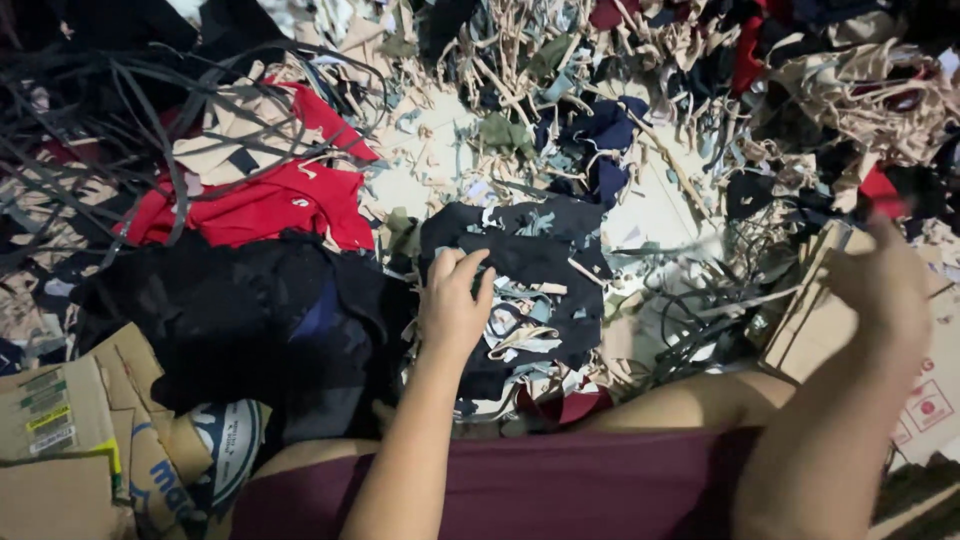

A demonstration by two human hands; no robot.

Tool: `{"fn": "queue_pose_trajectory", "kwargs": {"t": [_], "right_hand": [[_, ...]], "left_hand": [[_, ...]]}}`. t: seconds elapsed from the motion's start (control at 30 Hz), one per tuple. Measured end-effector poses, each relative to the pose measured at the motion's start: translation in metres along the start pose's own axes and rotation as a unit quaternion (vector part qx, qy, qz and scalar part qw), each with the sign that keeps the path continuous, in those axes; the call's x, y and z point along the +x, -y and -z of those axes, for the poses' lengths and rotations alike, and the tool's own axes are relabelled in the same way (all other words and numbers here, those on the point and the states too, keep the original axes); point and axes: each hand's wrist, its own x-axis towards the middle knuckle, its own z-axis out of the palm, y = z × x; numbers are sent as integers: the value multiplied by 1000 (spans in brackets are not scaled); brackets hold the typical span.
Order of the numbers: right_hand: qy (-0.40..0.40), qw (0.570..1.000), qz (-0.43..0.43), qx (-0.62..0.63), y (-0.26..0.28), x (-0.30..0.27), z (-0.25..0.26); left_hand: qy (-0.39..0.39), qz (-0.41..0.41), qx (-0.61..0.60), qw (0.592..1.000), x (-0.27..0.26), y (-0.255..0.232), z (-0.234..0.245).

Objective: Sorting through a large pile of fabric scraps and inspecting individual pieces

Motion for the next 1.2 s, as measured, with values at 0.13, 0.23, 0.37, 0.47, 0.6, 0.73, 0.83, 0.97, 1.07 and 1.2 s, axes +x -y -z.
{"fn": "queue_pose_trajectory", "kwargs": {"t": [0.13,0.23,0.37,0.47,0.6,0.73,0.83,0.97,1.07,1.2], "right_hand": [[-57,973,135,176,125,-76,-16],[109,964,179,164,213,-134,-46],[33,861,490,131,254,-168,-94],[-47,843,517,143,254,-160,-103],[-35,807,557,194,265,-168,-72],[44,798,566,201,259,-166,-66],[28,860,479,175,261,-163,-74],[82,887,412,190,256,-151,-92],[78,898,394,180,251,-148,-74],[-7,862,446,243,261,-166,-46]], "left_hand": [[-35,-70,-35,996,2,-10,10],[-24,-111,-20,993,0,-8,6],[-68,-119,32,990,-1,-4,4],[-121,-134,45,983,3,-5,5],[-123,-100,59,986,3,-18,16],[-114,-93,75,986,2,-11,9],[-100,-59,58,992,4,-7,9],[-60,13,14,998,3,8,10],[-52,28,-10,998,4,22,6],[-48,15,-74,996,9,11,22]]}}
